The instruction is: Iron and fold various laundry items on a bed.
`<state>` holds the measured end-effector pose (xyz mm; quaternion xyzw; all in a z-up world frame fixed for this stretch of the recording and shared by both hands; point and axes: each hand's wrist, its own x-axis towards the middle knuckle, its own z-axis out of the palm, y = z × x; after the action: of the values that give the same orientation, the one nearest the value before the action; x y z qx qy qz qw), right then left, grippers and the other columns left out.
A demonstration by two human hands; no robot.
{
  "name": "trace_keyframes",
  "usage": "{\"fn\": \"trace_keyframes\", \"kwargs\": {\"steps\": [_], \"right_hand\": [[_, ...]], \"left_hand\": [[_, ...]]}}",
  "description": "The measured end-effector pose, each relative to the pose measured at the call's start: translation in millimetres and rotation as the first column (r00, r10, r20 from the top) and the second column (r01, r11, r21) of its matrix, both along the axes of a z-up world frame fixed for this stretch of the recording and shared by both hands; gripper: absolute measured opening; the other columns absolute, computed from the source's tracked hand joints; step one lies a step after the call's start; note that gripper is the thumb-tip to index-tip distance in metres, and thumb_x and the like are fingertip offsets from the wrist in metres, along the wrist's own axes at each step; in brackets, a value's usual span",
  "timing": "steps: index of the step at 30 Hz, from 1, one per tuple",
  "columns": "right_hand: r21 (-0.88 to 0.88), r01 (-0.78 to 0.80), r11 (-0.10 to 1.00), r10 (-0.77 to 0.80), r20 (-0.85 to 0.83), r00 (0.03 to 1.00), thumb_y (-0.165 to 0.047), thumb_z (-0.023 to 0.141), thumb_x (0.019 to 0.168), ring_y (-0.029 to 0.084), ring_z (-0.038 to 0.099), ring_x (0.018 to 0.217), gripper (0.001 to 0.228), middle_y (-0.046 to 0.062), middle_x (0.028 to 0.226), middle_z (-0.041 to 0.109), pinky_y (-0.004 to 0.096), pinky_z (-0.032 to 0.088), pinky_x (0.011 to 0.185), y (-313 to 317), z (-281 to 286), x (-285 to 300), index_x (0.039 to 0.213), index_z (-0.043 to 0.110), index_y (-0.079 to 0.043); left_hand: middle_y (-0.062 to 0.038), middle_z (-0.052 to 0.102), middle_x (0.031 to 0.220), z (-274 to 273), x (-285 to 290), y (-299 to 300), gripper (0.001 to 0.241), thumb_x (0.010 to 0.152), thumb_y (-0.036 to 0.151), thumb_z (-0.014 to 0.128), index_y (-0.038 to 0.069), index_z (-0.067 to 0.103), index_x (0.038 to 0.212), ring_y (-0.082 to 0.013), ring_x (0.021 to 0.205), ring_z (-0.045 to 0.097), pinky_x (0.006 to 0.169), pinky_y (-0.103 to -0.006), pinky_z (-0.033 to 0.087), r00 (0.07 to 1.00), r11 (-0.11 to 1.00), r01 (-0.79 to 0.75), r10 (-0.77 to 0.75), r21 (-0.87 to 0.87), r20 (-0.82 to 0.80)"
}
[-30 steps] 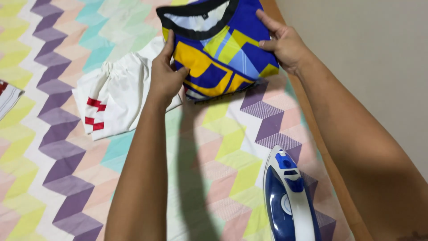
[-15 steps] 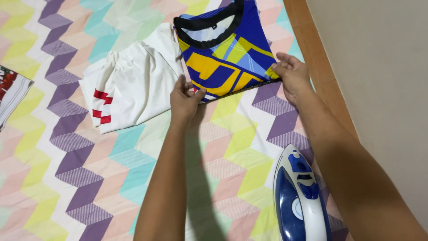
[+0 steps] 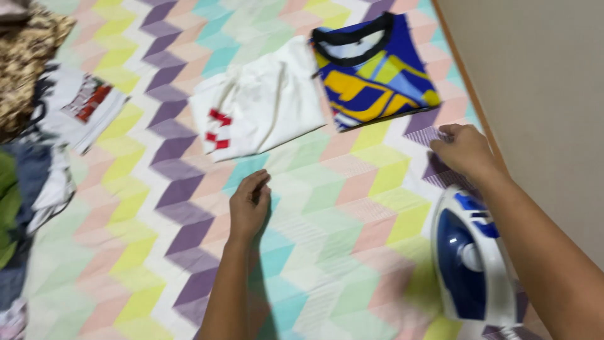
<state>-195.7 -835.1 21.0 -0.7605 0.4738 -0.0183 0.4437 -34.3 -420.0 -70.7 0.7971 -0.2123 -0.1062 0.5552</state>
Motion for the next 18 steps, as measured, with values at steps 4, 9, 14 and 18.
{"fn": "trace_keyframes", "kwargs": {"steps": [4, 9, 14, 18], "right_hand": [[-0.599, -0.495, 0.630, 0.309, -0.392, 0.867, -0.021, 0.078, 0.080, 0.041, 0.053, 0.122, 0.048, 0.021, 0.127, 0.060, 0.055, 0.039, 0.096, 124, -4, 33, 0.123, 0.068, -0.002], [-0.403, -0.738, 0.542, 0.782, -0.080, 0.618, -0.041, 0.075, 0.080, 0.051, 0.019, 0.148, 0.090, 0.027, 0.161, 0.026, 0.068, 0.023, 0.118, 311, -98, 88, 0.154, 0.038, -0.005], [-0.077, -0.902, 0.425, 0.783, -0.468, 0.409, -0.065, 0.078, 0.075, 0.052, -0.026, 0.148, 0.131, 0.032, 0.162, -0.024, 0.083, -0.002, 0.106, 524, -48, 159, 0.163, -0.001, -0.008], [-0.141, -0.860, 0.491, 0.763, -0.407, 0.502, -0.081, 0.070, 0.068, 0.056, -0.035, 0.140, 0.141, 0.040, 0.154, -0.031, 0.085, -0.011, 0.101, 628, -78, 216, 0.164, -0.005, -0.009]], "left_hand": [[-0.014, 0.058, 0.146, 10, 12, 98, 0.037, 0.095, 0.006, 0.065, 0.004, 0.066, 0.132, -0.0296, 0.129, 0.063, 0.104, -0.0373, 0.054, 0.980, 0.980, -0.101, 0.068, 0.173, 0.190], [-0.004, 0.029, 0.166, 17, 40, 199, 0.055, 0.097, 0.035, 0.056, 0.018, 0.051, 0.149, -0.0312, 0.150, 0.032, 0.118, -0.0468, 0.030, 0.940, 0.814, -0.156, -0.052, 0.560, 0.337], [-0.004, 0.023, 0.166, -1, 78, 312, 0.071, 0.097, 0.051, 0.054, 0.020, 0.035, 0.158, -0.0279, 0.153, 0.016, 0.122, -0.0504, 0.011, 0.943, 0.683, -0.186, -0.078, 0.707, 0.323], [-0.007, 0.043, 0.159, 7, 120, 379, 0.058, 0.093, 0.033, 0.062, 0.014, 0.052, 0.147, -0.0273, 0.147, 0.038, 0.119, -0.0479, 0.024, 0.962, 0.777, -0.097, -0.087, 0.622, 0.258]]}}
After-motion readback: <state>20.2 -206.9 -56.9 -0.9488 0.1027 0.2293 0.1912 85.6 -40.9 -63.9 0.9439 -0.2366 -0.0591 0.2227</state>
